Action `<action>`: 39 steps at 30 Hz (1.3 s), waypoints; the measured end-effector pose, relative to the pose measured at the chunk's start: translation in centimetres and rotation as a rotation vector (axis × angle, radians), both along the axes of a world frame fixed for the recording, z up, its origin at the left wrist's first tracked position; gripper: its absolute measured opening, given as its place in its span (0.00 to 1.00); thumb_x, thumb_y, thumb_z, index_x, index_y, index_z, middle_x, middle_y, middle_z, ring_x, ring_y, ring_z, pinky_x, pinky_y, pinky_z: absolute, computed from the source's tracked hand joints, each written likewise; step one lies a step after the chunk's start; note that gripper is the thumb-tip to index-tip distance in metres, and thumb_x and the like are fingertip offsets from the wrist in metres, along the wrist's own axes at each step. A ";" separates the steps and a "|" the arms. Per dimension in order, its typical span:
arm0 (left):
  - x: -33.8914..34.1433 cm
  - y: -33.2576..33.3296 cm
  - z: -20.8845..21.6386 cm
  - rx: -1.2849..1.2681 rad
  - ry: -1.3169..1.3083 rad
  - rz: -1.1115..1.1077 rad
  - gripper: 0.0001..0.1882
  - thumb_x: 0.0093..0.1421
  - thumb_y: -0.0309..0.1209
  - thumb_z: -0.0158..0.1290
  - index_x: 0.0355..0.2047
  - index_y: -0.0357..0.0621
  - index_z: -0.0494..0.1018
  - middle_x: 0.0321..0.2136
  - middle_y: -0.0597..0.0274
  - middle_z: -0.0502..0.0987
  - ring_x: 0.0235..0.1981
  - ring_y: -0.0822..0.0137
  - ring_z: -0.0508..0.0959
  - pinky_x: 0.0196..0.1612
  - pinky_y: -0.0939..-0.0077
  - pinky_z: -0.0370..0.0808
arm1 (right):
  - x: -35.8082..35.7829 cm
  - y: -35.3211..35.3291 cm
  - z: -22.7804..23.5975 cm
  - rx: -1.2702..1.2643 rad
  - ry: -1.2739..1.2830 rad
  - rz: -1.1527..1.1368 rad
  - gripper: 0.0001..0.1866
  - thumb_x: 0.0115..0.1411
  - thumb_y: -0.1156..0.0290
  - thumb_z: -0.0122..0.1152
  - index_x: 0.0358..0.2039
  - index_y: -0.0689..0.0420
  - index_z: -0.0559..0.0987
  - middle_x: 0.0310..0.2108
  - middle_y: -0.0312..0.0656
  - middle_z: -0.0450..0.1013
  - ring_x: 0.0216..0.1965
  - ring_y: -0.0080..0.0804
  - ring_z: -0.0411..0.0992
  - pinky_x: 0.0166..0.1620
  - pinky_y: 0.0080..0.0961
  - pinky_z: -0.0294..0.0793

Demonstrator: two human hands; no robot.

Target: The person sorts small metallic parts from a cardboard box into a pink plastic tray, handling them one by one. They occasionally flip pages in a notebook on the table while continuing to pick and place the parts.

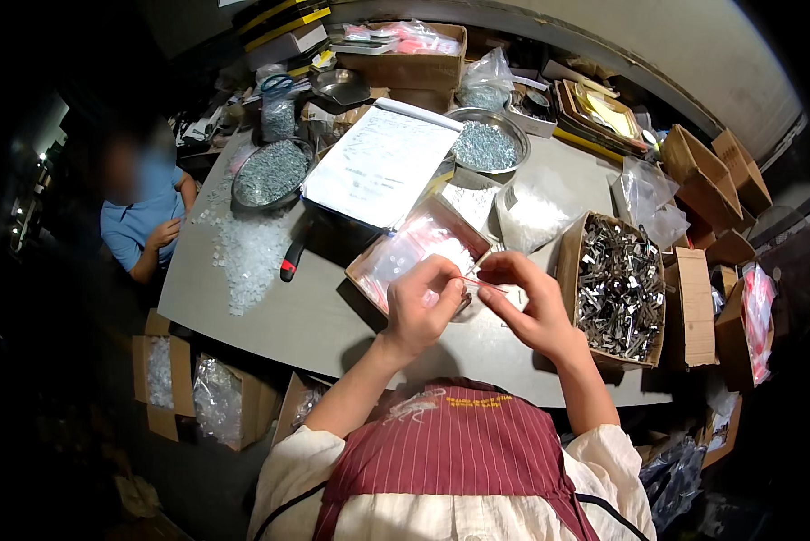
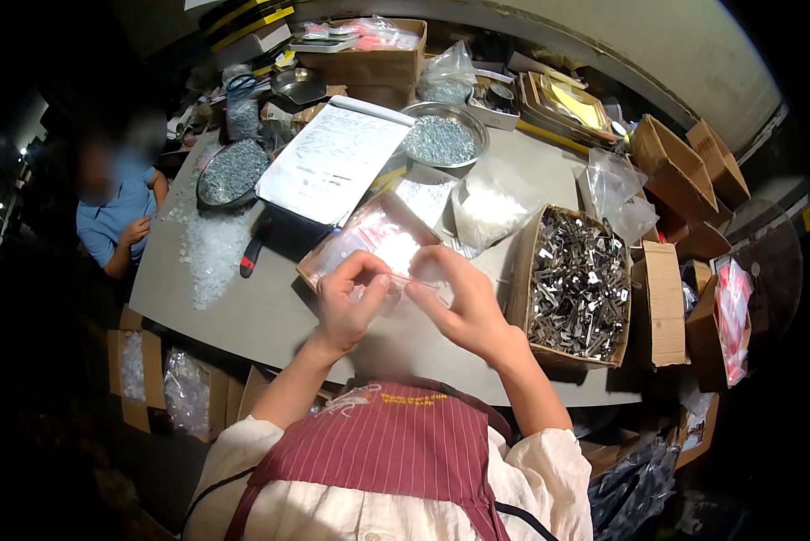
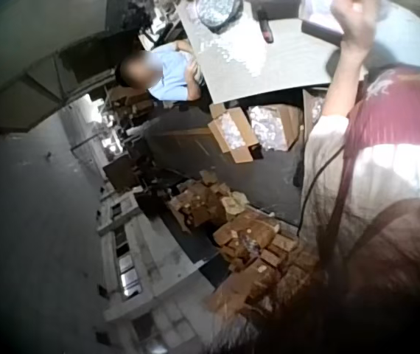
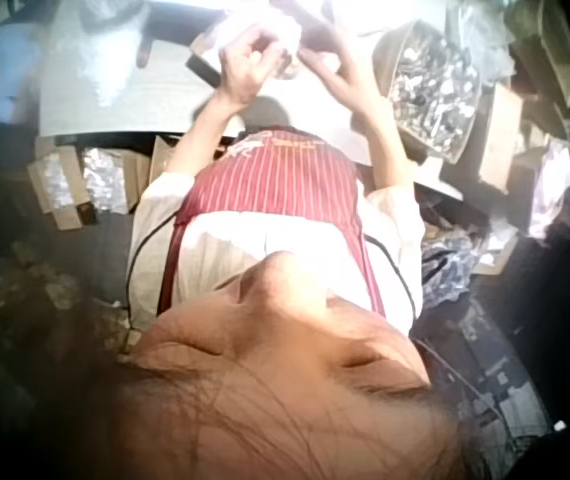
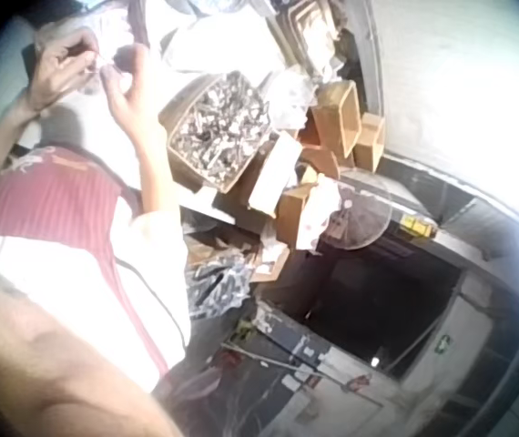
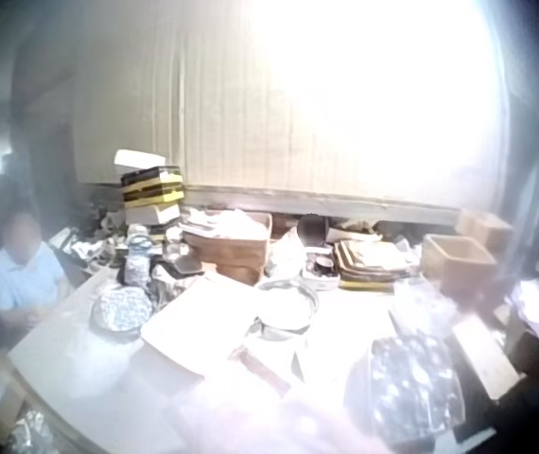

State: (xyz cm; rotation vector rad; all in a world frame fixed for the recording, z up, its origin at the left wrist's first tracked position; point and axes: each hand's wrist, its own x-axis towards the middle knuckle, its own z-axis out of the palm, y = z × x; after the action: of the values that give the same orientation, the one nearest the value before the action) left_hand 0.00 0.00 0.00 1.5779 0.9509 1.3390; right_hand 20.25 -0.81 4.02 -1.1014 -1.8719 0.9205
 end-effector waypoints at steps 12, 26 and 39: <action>-1.8 -1.1 -0.7 -0.034 0.023 0.048 0.02 0.62 0.23 0.55 0.34 0.37 0.75 0.28 0.59 0.80 0.30 0.72 0.80 0.34 0.76 0.76 | -2.9 1.1 -1.5 -0.012 0.034 0.114 0.06 0.58 0.74 0.63 0.34 0.63 0.77 0.31 0.45 0.76 0.34 0.38 0.76 0.41 0.31 0.74; -11.2 -5.6 -6.3 -0.513 -0.776 0.320 0.07 0.65 0.27 0.47 0.39 0.38 0.73 0.31 0.60 0.75 0.40 0.56 0.83 0.41 0.51 0.85 | -6.7 6.8 -10.7 -0.229 0.080 0.193 0.03 0.59 0.76 0.59 0.31 0.62 0.76 0.28 0.39 0.75 0.32 0.26 0.74 0.38 0.24 0.74; -20.1 -20.9 -18.1 -0.779 0.295 0.570 0.06 0.67 0.25 0.53 0.39 0.34 0.76 0.35 0.59 0.82 0.37 0.71 0.81 0.42 0.76 0.78 | -5.8 11.1 -17.3 0.139 -0.358 0.212 0.10 0.48 0.80 0.58 0.34 0.62 0.80 0.31 0.51 0.80 0.35 0.49 0.79 0.42 0.38 0.76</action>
State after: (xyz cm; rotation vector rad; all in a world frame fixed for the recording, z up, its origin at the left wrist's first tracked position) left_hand -20.14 -20.91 -18.15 0.9262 1.9260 0.8878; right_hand 14.42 10.32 -13.26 -1.0482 -2.3448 0.7277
